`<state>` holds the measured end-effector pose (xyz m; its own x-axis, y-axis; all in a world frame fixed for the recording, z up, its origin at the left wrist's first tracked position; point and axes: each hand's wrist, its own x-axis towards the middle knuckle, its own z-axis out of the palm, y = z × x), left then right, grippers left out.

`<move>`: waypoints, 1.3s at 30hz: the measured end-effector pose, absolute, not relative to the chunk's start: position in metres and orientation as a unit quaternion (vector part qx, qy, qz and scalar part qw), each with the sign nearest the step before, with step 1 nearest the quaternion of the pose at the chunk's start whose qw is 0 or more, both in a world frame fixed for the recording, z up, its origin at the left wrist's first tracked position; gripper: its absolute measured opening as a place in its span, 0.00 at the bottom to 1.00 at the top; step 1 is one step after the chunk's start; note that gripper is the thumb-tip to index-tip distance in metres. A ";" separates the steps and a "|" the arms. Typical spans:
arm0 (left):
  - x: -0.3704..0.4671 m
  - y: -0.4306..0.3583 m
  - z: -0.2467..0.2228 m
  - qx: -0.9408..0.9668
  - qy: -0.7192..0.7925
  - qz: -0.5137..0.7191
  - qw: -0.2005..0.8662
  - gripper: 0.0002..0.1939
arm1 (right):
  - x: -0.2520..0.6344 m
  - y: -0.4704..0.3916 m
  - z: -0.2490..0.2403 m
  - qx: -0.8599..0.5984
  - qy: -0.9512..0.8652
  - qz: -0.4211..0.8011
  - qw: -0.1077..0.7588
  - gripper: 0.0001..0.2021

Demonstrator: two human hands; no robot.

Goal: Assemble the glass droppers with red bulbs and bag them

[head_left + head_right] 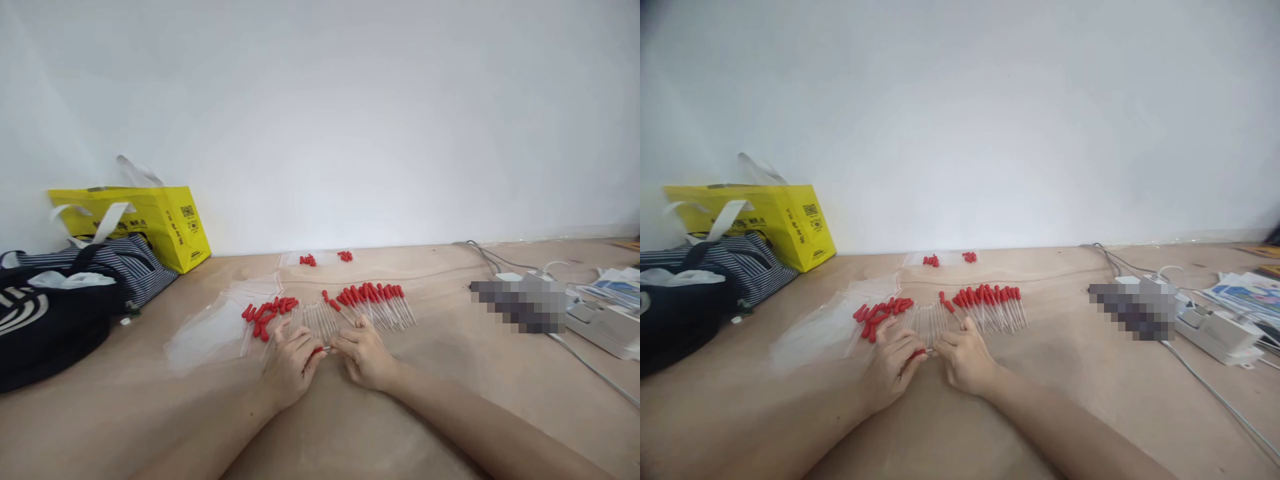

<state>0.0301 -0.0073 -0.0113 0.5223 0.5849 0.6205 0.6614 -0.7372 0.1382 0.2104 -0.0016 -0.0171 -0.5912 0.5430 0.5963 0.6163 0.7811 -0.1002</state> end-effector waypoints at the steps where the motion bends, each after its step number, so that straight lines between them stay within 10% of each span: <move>1: 0.030 -0.007 -0.012 -0.872 -0.356 -0.332 0.055 0.11 | 0.210 -0.001 -0.017 -0.323 -0.891 -0.058 0.315 0.11; 39: -0.023 0.032 0.005 -0.690 -0.649 -0.256 0.191 0.08 | 0.205 0.036 -0.029 -0.615 -0.705 -0.143 0.322 0.07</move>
